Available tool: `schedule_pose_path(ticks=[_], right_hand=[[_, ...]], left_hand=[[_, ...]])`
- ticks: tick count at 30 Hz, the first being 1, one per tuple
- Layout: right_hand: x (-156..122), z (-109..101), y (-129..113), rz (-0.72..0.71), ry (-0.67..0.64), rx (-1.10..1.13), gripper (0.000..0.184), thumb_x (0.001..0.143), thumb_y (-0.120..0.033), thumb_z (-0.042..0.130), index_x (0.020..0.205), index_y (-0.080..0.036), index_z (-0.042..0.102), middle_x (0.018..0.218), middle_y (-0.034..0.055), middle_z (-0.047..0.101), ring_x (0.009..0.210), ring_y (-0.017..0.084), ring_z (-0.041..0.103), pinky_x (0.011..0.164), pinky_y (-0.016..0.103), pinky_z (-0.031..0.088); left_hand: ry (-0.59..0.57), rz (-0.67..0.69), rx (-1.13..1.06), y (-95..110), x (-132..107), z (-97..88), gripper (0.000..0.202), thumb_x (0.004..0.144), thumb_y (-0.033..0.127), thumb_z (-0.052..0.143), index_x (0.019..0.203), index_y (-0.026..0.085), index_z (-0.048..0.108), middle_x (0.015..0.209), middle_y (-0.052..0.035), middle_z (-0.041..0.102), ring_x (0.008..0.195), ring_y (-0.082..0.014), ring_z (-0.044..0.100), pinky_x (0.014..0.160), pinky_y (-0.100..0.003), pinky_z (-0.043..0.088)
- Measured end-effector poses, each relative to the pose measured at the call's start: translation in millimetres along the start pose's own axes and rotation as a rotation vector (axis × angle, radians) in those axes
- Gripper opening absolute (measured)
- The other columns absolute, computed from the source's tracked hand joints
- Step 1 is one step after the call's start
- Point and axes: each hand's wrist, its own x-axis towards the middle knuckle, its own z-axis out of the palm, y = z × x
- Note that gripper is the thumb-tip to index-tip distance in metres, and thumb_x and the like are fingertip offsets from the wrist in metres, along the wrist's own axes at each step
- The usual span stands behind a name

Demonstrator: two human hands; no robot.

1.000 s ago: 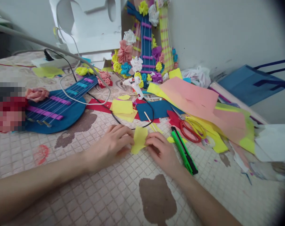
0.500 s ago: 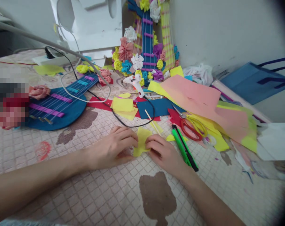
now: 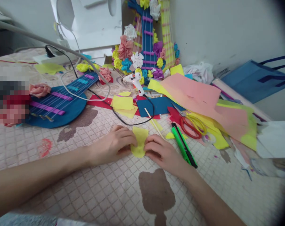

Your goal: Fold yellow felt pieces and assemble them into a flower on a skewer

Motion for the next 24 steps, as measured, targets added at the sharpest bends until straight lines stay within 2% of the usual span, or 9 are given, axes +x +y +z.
schedule_pose_path(ticks=[2,5,9,13,20,24], right_hand=[[0.3,0.4,0.4,0.003,0.002,-0.003,0.012,0.089,-0.013,0.05,0.09,-0.022,0.057,0.098,0.0054,0.054,0.091,0.017,0.054,0.08,0.031,0.048],[0.8,0.6,0.4,0.025,0.002,0.005,0.012,0.089,-0.013,0.051,0.089,-0.022,0.057,0.097,0.0048,0.054,0.09,0.017,0.055,0.079,0.031,0.048],[1.8,0.6,-1.5,0.066,-0.01,0.024,0.016,0.086,-0.012,0.056,0.098,-0.022,0.056,0.101,0.0049,0.054,0.096,0.017,0.053,0.083,0.032,0.047],[3.4,2.4,-3.2,0.083,-0.027,0.008,0.008,0.087,-0.014,0.055,0.088,-0.021,0.057,0.095,0.0036,0.054,0.09,0.016,0.053,0.078,0.03,0.045],[9.4,4.7,-12.5,0.186,0.022,0.039,0.01,0.084,-0.011,0.056,0.081,-0.02,0.057,0.087,0.0015,0.053,0.08,0.014,0.053,0.07,0.028,0.043],[12.6,7.8,-15.7,0.24,0.057,0.011,0.015,0.078,-0.005,0.058,0.076,-0.019,0.054,0.084,0.0008,0.053,0.077,0.014,0.053,0.067,0.028,0.043]], left_hand=[[-0.017,-0.013,-0.055,-1.3,-0.2,-1.2,0.012,0.084,0.013,0.056,0.094,0.018,0.06,0.097,-0.0037,0.064,0.095,-0.0175,0.057,0.09,-0.035,0.035],[-0.041,-0.002,-0.117,-3.0,-0.3,-3.9,0.008,0.085,0.013,0.056,0.086,0.018,0.062,0.099,-0.0043,0.064,0.097,-0.0172,0.057,0.091,-0.034,0.035],[-0.032,-0.025,-0.149,-4.0,0.1,-5.3,0.009,0.084,0.011,0.056,0.082,0.018,0.063,0.098,-0.0044,0.064,0.098,-0.0169,0.057,0.092,-0.034,0.036],[-0.019,-0.044,-0.151,-3.6,1.0,-3.3,0.008,0.083,0.012,0.058,0.081,0.017,0.063,0.098,-0.0046,0.064,0.096,-0.0171,0.057,0.09,-0.034,0.037],[0.005,-0.1,-0.143,-0.8,2.7,2.0,0.008,0.084,0.013,0.056,0.079,0.017,0.062,0.094,-0.0036,0.064,0.093,-0.0173,0.058,0.089,-0.036,0.037],[0.069,-0.148,-0.099,2.2,4.1,9.2,0.007,0.083,0.013,0.057,0.079,0.017,0.062,0.091,-0.0033,0.063,0.09,-0.0177,0.057,0.086,-0.036,0.037]])
